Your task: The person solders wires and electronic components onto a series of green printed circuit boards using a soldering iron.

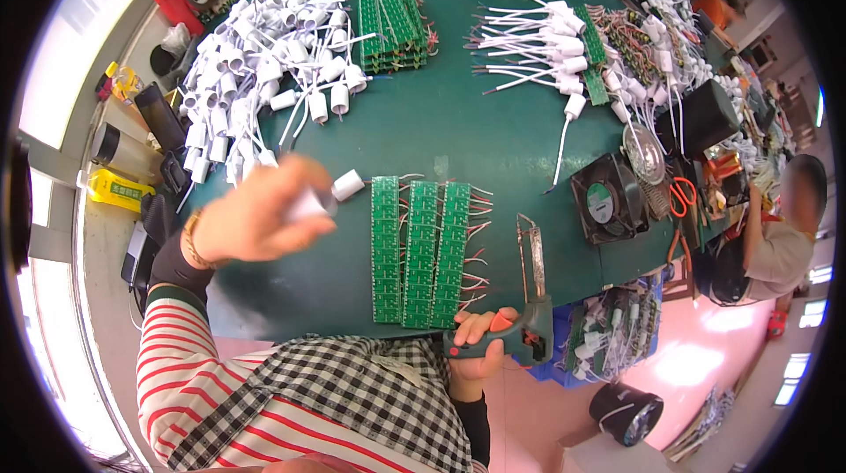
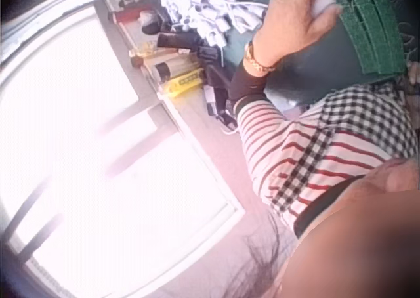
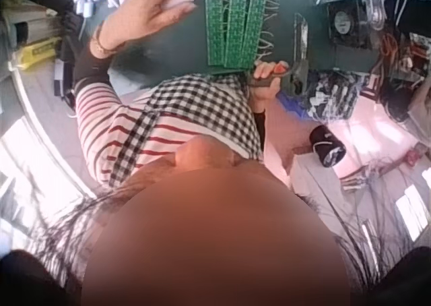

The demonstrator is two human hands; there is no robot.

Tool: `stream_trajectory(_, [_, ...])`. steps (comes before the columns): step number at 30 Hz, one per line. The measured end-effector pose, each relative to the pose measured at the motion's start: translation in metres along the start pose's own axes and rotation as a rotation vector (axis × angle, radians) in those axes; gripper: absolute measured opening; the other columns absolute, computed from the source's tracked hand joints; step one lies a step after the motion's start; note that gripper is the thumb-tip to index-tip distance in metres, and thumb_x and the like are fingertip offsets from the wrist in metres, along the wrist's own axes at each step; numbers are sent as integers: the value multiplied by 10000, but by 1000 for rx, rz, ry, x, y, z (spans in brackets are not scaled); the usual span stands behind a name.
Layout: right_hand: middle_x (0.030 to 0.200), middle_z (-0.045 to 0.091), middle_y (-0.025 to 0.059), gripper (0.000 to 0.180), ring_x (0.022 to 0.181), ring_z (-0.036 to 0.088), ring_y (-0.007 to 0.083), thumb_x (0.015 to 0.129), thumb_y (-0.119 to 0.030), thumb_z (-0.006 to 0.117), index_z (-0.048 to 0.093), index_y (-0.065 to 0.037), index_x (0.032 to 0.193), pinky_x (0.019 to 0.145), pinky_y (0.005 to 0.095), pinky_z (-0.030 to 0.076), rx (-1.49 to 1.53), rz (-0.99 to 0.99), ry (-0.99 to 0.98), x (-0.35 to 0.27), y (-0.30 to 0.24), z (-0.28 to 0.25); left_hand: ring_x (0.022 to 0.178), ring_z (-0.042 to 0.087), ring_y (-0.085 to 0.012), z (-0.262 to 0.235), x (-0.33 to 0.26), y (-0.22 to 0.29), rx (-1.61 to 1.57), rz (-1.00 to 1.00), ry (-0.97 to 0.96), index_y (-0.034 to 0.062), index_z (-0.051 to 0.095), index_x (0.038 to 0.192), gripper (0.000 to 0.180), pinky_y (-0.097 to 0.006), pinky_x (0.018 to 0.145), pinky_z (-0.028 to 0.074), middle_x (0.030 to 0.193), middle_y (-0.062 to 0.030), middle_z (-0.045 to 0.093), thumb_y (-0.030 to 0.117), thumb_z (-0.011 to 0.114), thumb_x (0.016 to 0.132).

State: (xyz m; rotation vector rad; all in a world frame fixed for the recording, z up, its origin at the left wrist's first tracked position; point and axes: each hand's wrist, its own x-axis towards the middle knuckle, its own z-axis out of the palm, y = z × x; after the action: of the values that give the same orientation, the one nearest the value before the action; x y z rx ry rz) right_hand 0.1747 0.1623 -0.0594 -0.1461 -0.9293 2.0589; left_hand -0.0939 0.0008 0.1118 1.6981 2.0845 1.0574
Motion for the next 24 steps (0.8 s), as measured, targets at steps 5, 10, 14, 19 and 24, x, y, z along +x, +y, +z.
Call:
stream_trajectory(5, [701, 433, 7, 412, 614, 471, 116, 937, -332, 458, 357, -84, 1251, 830, 355, 412, -20, -23, 33, -1, 1, 2, 737, 585, -295, 62, -7, -43, -38, 3, -61, 66, 582, 943, 205, -380, 625, 462, 820, -97, 586, 124, 685, 775])
stream_trajectory(10, [710, 468, 23, 444, 605, 506, 144, 908, -324, 499, 341, -77, 1242, 822, 372, 433, -30, 29, 87, -2, 0, 0, 861, 503, -234, 85, -13, -88, 400, 217, 188, 55, 604, 887, 226, -346, 727, 408, 945, -35, 553, 77, 697, 682])
stream_trajectory(14, [708, 469, 23, 443, 605, 510, 145, 907, -319, 499, 344, -76, 1243, 825, 375, 432, -79, 45, 88, -3, 0, 2, 875, 521, -271, 91, -15, -98, 363, 184, 228, 50, 597, 898, 293, -355, 740, 430, 1002, -85, 536, 49, 729, 637])
stream_trajectory(19, [718, 484, 33, 438, 612, 528, 156, 904, -295, 508, 348, -75, 1246, 828, 384, 432, -194, 65, 51, 0, -4, 6, 942, 522, -276, 92, -15, -93, 467, 148, 266, 50, 592, 882, 294, -421, 808, 415, 1013, -90, 530, 51, 725, 620])
stream_trajectory(24, [715, 501, 51, 476, 610, 536, 183, 885, -299, 572, 354, -77, 1246, 691, 367, 466, -178, 140, 4, 7, -18, 10, 985, 520, -268, 91, -9, -88, 560, 208, 254, 65, 600, 800, 213, -475, 860, 379, 996, -47, 540, 43, 704, 615])
